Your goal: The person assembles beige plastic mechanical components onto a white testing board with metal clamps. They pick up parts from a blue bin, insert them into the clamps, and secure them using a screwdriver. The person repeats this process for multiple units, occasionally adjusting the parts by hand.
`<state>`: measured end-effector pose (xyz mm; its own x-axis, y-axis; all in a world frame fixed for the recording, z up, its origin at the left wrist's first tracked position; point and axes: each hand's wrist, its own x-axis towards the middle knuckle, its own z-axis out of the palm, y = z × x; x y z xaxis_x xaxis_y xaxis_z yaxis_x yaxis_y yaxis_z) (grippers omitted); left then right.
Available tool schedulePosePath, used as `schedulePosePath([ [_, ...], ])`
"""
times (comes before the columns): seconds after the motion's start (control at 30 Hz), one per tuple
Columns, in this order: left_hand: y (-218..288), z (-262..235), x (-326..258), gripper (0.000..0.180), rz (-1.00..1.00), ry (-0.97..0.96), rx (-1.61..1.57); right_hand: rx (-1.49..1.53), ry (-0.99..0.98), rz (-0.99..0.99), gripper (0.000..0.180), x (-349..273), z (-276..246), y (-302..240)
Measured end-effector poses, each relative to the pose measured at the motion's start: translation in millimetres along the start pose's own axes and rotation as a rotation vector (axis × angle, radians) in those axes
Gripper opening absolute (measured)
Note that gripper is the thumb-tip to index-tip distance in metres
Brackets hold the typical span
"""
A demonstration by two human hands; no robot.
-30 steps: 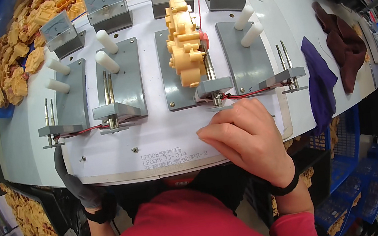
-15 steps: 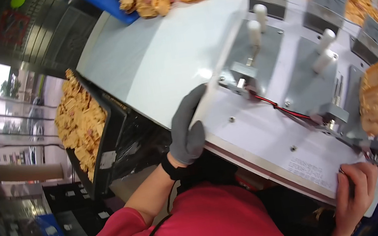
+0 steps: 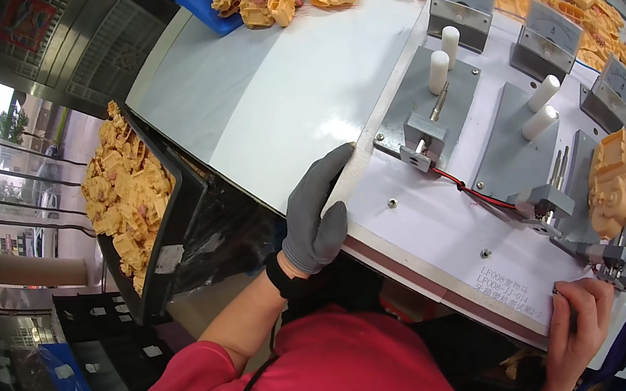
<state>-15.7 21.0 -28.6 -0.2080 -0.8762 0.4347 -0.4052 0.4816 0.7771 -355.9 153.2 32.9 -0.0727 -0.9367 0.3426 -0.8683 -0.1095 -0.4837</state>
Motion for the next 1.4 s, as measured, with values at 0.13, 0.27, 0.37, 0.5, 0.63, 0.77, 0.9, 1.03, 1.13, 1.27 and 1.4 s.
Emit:
schedulePosePath([
  [0.13,1.4,0.2,-0.4,0.048,0.085,0.074,0.073,0.006,0.017,0.030,0.010,4.2,3.0,-2.9],
  [0.27,-9.2,4.8,-7.8,0.058,0.004,0.060,0.017,0.030,0.055,0.079,0.012,8.8,4.3,-9.8],
  [0.37,-9.0,8.8,-7.3,0.064,-0.031,0.064,-0.042,0.036,0.068,-0.034,0.014,13.7,3.3,-3.5],
  [0.5,-11.1,9.2,-6.1,0.069,-0.064,0.039,-0.003,0.053,0.093,-0.040,0.012,14.0,5.1,2.6],
  [0.63,-11.8,11.1,-6.7,0.070,-0.057,0.045,0.005,0.075,0.106,-0.018,0.012,11.5,6.3,2.4],
  [0.77,-12.1,9.1,-7.6,0.070,-0.051,0.040,0.014,0.088,0.108,-0.032,0.011,11.1,5.9,1.5],
  [0.9,-10.2,8.4,-7.9,0.069,-0.050,0.043,0.005,0.083,0.120,-0.060,0.010,10.0,7.1,1.2],
  [1.03,-15.5,8.8,-7.9,0.070,-0.034,0.049,0.005,0.079,0.116,-0.067,0.009,8.9,6.1,-0.5],
  [1.13,-16.3,9.3,-5.8,0.070,-0.015,0.043,0.012,0.085,0.119,-0.055,0.009,8.0,4.1,-0.8],
  [1.27,-15.8,15.4,-4.2,0.070,-0.021,0.054,-0.028,0.115,0.120,-0.039,0.008,8.1,2.7,1.2],
  [1.4,-20.7,17.1,-2.3,0.073,-0.049,0.059,-0.072,0.128,0.135,-0.022,0.008,10.8,5.2,2.4],
])
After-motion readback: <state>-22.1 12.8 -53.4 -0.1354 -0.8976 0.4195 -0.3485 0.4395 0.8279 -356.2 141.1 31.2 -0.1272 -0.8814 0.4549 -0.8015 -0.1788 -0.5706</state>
